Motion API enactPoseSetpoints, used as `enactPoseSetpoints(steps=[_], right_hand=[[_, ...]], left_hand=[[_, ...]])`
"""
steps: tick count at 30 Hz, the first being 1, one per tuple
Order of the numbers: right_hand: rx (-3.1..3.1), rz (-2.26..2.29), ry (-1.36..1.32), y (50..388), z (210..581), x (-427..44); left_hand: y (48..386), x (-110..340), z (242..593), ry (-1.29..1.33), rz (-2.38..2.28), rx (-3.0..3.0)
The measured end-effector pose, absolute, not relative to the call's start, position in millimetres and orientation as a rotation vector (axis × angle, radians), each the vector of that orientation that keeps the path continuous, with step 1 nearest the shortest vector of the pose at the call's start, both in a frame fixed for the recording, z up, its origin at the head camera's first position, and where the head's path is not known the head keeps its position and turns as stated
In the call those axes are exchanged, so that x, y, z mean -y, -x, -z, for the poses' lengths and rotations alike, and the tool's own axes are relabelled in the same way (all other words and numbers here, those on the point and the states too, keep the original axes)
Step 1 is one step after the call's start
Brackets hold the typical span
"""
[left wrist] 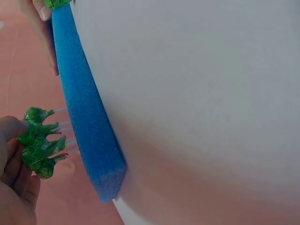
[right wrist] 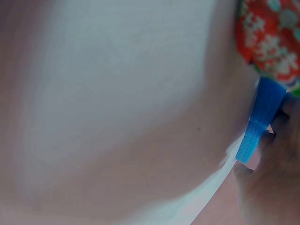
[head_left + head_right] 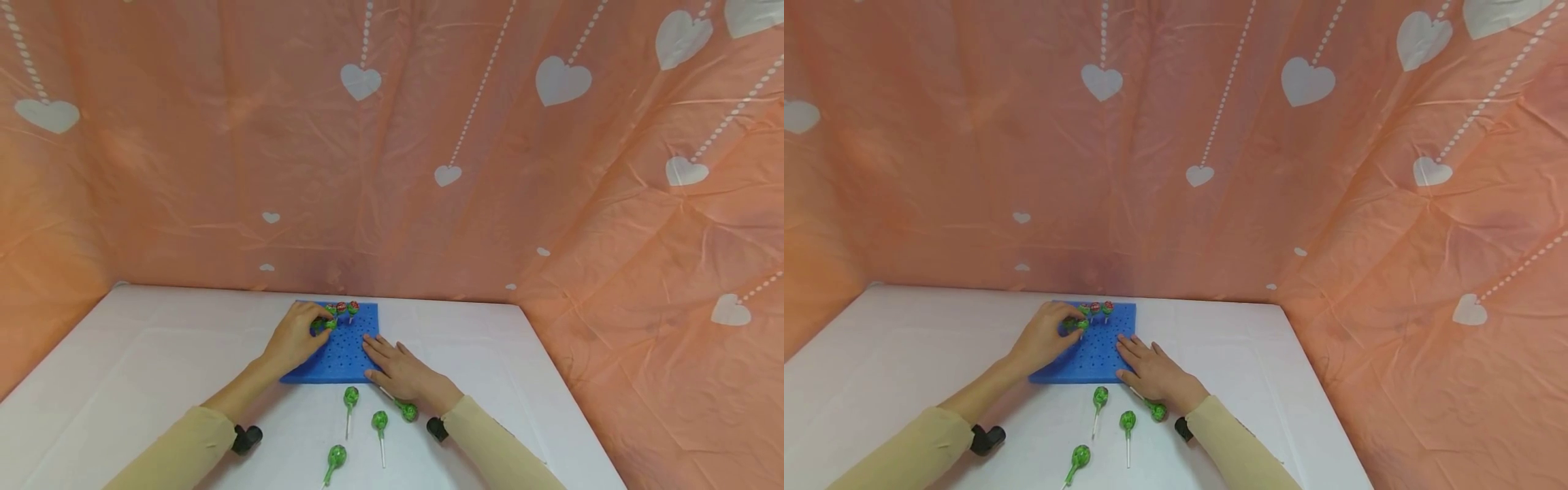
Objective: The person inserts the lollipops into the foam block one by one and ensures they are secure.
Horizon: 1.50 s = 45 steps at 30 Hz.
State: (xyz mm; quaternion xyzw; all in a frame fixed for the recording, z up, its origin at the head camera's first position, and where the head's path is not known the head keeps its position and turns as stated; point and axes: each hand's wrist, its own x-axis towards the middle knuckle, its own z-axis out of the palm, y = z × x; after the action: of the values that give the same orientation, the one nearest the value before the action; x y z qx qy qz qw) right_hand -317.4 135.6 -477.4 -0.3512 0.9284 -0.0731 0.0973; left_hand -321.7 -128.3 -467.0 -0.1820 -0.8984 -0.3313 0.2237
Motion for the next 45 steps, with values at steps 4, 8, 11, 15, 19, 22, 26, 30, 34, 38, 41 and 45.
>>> enactPoseSetpoints(steps=[4, 8, 11, 15, 19, 22, 26, 30, 34, 38, 41, 45], right_hand=[[-2.752, 0.210, 1.043, 317.0, 476.4, -135.5], [-2.757, 0.207, 1.053, 317.1, 476.3, -135.6], [-2.760, 0.208, 1.057, 316.8, 476.3, -135.8], [-2.762, 0.197, 1.050, 316.6, 477.3, -136.1], [-2.760, 0.194, 1.046, 317.7, 479.4, -136.5], [-2.756, 0.202, 1.042, 318.4, 480.5, -136.7], [-2.760, 0.202, 1.036, 318.6, 481.2, -136.8], [-2.762, 0.199, 1.033, 318.5, 481.3, -136.7], [-2.763, 0.203, 1.035, 318.0, 480.3, -136.5], [-2.764, 0.223, 1.039, 317.1, 478.8, -136.2], [-2.758, 0.240, 1.040, 317.0, 477.7, -136.1], [-2.759, 0.249, 1.042, 317.5, 477.2, -135.9]], left_hand=[[322.3, 129.4, 466.8, 0.518, 0.910, 2.462], [320.3, 130.3, 464.5, 0.529, 0.925, 2.437], [314.6, 129.7, 461.2, 0.529, 0.967, 2.425], [300.6, 127.9, 457.8, 0.547, 1.033, 2.422], [283.9, 126.2, 456.7, 0.590, 1.097, 2.432], [272.1, 125.6, 456.7, 0.635, 1.156, 2.439], [256.8, 126.3, 457.6, 0.688, 1.204, 2.462], [240.4, 127.7, 460.0, 0.741, 1.221, 2.533], [225.4, 128.2, 464.6, 0.815, 1.256, 2.620], [212.7, 128.1, 470.3, 0.916, 1.297, 2.683], [204.7, 127.6, 474.6, 0.962, 1.370, 2.767], [198.5, 126.6, 480.0, 0.983, 1.391, 2.908]])
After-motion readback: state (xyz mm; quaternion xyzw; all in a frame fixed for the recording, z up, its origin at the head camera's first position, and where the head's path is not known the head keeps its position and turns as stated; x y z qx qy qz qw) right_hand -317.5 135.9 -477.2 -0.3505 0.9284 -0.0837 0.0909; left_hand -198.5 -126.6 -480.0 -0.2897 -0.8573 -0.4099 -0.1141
